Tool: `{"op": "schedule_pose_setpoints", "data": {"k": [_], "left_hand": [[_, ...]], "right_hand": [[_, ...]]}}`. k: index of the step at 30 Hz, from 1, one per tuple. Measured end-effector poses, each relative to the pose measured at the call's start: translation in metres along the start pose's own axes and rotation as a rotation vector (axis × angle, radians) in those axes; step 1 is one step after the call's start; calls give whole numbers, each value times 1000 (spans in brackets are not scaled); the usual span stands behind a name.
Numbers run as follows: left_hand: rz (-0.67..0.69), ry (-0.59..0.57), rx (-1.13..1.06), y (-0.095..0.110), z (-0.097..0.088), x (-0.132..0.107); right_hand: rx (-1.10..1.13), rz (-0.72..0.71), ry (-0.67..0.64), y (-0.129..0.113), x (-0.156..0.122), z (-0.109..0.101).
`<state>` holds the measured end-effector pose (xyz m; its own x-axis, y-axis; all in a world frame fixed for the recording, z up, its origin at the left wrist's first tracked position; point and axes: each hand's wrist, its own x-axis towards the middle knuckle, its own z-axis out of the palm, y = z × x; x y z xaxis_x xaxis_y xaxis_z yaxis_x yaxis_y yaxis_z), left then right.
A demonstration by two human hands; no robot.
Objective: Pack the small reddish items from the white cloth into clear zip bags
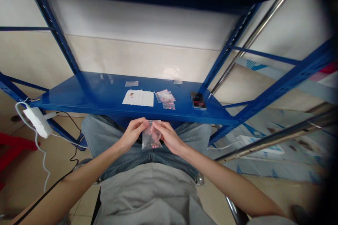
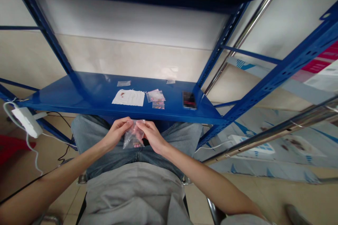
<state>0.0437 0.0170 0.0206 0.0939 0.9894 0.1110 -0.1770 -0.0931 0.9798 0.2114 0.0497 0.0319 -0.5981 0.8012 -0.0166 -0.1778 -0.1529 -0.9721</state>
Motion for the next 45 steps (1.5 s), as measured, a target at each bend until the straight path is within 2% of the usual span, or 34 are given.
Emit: {"op": "schedule_pose_setpoints", "data": {"k": [3,9,12,19,29,35,40,45], "left_hand": [[6,7,21,-2,-1,2],[118,-41,96,-1,1,3],[106,-77,105,-1,2,3],[80,-94,80,1,2,1],[102,-120,138,0,-2,6],[138,-88,133,10,-3,1],[139,-127,190,16,-9,3],[152,-127,247,15,-10,6]], "right_hand": [[9,28,17,1,1,0],[-88,-73,27,-3,3,-4],[-135,-88,13,-3,3,-6],[-123,9,-21,4,-1,-4],[-204,-102,-63,-3,6,-10],[-197,-82,-48,-13,0,-11],[-256,-65,-50,-17,2,-16],[-267,-68,-43,-17,4,-19]]}}
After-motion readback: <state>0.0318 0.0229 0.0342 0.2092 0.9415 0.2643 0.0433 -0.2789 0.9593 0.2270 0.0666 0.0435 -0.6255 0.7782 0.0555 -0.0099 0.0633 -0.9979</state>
